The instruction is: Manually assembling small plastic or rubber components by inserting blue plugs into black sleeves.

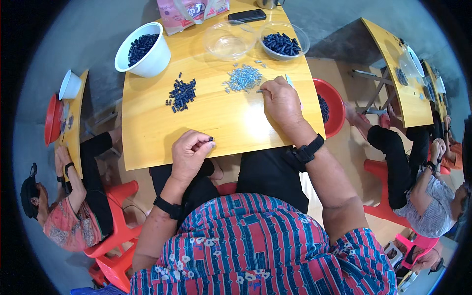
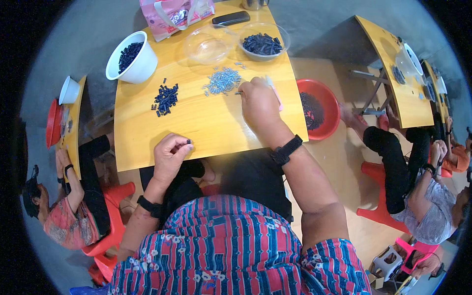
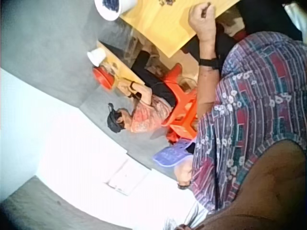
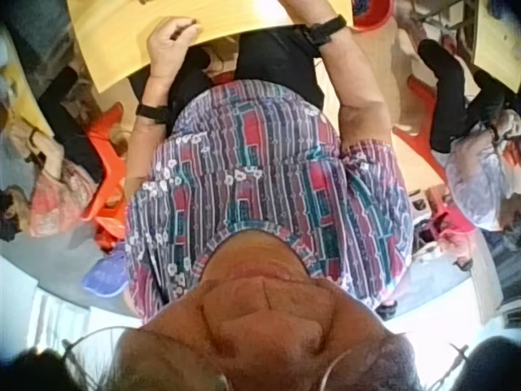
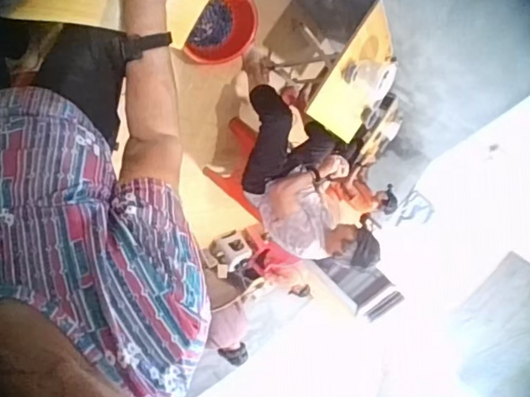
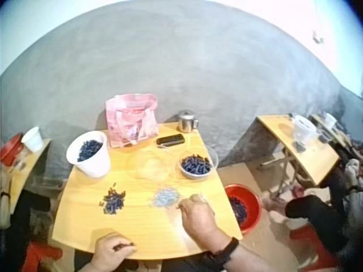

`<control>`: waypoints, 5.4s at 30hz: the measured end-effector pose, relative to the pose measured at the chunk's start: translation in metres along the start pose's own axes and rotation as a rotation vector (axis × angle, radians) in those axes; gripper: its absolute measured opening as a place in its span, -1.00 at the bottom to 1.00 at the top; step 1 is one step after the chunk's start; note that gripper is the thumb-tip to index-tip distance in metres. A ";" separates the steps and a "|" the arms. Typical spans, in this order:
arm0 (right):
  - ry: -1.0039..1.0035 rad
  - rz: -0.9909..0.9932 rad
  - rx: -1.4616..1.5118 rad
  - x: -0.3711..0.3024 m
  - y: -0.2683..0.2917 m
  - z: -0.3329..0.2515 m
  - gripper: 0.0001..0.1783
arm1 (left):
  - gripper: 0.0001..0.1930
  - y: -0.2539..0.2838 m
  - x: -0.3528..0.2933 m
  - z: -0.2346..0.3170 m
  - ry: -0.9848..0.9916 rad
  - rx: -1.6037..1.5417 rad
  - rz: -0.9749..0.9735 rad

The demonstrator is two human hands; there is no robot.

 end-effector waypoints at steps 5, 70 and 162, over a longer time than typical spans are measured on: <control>0.006 -0.077 -0.209 -0.009 0.010 0.013 -0.93 | -0.92 -0.012 0.009 0.013 -0.029 -0.022 -0.069; -0.269 -0.087 0.661 -0.048 0.003 -0.027 -0.96 | -0.86 -0.029 0.039 -0.008 0.467 -1.080 -0.276; -0.438 -0.269 0.764 -0.036 -0.043 -0.048 -0.87 | -0.89 -0.028 0.046 0.009 -0.041 -0.083 0.095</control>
Point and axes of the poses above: each hand's wrist, its own x-axis towards the middle knuckle, its own y-axis out of the back of the hand, z = x × y, the point moved 3 cm from there along x, towards the middle knuckle, and after that the axes turned 6 degrees about x, right-handed, at the moved point
